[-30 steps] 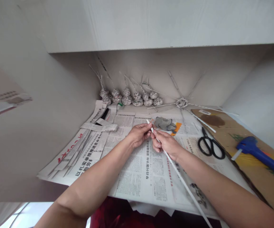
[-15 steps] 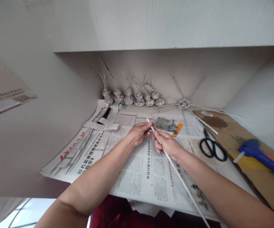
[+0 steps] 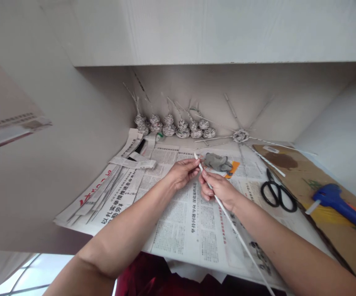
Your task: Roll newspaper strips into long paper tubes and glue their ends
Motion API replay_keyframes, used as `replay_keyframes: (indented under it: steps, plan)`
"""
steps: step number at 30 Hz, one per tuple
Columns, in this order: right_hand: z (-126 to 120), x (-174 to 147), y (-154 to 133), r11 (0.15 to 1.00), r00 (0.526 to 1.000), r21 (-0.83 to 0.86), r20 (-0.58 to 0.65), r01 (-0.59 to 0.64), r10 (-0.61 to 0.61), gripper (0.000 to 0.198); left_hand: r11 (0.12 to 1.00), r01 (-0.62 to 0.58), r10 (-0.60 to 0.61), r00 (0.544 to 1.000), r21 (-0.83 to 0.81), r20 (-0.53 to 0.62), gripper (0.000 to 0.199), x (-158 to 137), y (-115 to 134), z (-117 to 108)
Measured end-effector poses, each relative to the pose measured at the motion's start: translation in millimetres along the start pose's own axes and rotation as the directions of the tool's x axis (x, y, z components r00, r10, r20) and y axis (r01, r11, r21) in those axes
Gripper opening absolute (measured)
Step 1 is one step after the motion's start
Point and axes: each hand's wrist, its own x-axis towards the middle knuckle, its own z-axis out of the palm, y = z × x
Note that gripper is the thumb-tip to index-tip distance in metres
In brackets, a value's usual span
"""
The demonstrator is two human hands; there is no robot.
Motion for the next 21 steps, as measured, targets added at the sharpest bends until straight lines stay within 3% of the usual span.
replay_keyframes:
  steps: [4, 8, 11, 21]
  plan:
    - [-1.9, -0.5, -4.2, 0.998, 0.997, 0.057, 0.072, -0.037, 0.033, 0.037, 1.000, 0.006, -0.005, 0.999, -0.015, 0.037, 0.006, -0.7, 0.6, 0.4]
    - [-2.6, 1.5, -2.5, 0.985, 0.993, -0.169, -0.114, 0.016, -0.036, 0.037, 1.000, -0.011, 0.009, 0.998, 0.025, 0.054, 0.006, -1.0, -0.6, 0.9]
    - [-2.3, 2.6, 0.9, 0.970, 0.986, -0.236, -0.138, 0.057, -0.091, 0.035, 0.999, -0.006, 0.003, 0.998, 0.054, 0.057, 0.006, -1.2, -1.1, 1.1]
    - [-9.5, 4.4, -0.3, 0.998, 0.999, 0.068, 0.051, 0.003, -0.006, 0.029, 0.999, 0.037, -0.038, 0.997, 0.027, 0.072, 0.008, -1.5, -0.3, 0.8]
